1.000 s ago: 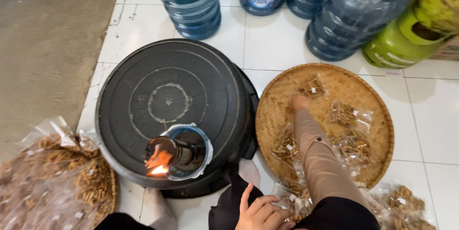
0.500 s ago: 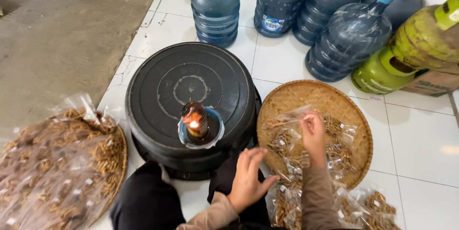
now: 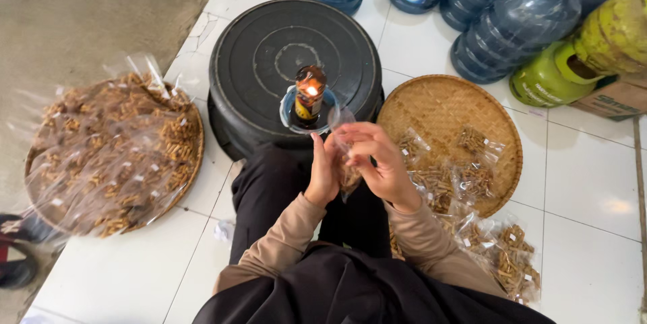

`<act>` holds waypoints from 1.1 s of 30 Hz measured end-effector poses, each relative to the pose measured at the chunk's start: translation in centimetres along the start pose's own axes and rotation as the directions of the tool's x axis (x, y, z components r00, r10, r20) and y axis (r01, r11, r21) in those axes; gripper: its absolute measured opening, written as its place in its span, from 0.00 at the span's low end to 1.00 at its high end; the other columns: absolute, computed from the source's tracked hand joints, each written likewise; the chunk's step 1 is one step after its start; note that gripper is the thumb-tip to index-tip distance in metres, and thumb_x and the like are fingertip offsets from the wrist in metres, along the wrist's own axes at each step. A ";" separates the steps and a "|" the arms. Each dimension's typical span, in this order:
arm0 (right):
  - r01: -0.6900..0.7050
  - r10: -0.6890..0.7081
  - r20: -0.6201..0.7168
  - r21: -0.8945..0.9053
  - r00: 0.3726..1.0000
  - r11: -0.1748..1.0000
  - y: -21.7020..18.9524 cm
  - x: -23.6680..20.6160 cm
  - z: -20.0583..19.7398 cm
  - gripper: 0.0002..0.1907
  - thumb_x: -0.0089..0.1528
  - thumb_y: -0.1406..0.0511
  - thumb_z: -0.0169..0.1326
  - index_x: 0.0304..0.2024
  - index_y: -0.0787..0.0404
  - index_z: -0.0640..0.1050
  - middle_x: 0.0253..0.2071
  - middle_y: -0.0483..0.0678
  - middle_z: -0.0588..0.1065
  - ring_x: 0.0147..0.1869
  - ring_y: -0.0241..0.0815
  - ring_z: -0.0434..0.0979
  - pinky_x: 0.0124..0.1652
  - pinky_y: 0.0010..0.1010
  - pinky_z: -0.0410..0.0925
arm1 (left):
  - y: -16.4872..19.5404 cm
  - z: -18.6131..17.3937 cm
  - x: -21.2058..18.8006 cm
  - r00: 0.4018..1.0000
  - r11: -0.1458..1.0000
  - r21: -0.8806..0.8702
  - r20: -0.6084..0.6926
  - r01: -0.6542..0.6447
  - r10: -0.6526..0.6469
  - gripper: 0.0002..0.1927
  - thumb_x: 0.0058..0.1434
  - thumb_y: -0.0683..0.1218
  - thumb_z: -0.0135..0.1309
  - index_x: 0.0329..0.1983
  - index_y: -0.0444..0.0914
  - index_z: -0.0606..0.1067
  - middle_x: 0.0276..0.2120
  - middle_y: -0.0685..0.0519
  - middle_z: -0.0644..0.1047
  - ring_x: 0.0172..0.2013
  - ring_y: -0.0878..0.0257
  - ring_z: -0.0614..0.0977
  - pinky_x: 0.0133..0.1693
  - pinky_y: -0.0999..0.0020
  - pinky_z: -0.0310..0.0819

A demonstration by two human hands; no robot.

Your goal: The person sits on the floor and heat-seals the open tops of clear plastic bags filled with stick-shaped snacks by pressing each bag's mouth against the flame of a candle. They hold each bag over the flame, press the plastic edges together, then set the sealed bag aside and pick up the next one.

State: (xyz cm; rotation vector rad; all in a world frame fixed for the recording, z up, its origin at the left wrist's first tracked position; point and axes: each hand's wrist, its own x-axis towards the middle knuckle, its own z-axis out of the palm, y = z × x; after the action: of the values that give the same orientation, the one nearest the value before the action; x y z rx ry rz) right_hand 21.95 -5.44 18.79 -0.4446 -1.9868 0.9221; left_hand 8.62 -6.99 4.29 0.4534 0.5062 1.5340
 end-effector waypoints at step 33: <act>-0.253 0.172 0.315 0.917 0.933 -0.309 12.8 -3.8 11.9 0.24 0.87 0.55 0.38 0.79 0.62 0.56 0.61 0.57 0.70 0.64 0.49 0.73 0.65 0.40 0.66 | 6.2 -0.1 -4.9 0.793 0.415 0.768 0.191 -0.488 0.579 0.16 0.70 0.44 0.52 0.57 0.32 0.67 0.56 0.44 0.74 0.53 0.58 0.76 0.57 0.63 0.71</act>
State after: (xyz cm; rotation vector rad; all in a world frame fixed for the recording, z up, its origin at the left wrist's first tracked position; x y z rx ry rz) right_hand 13.69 -4.49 2.96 0.2783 -0.4115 2.4605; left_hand 3.62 -11.94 7.86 1.3575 1.2472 1.8984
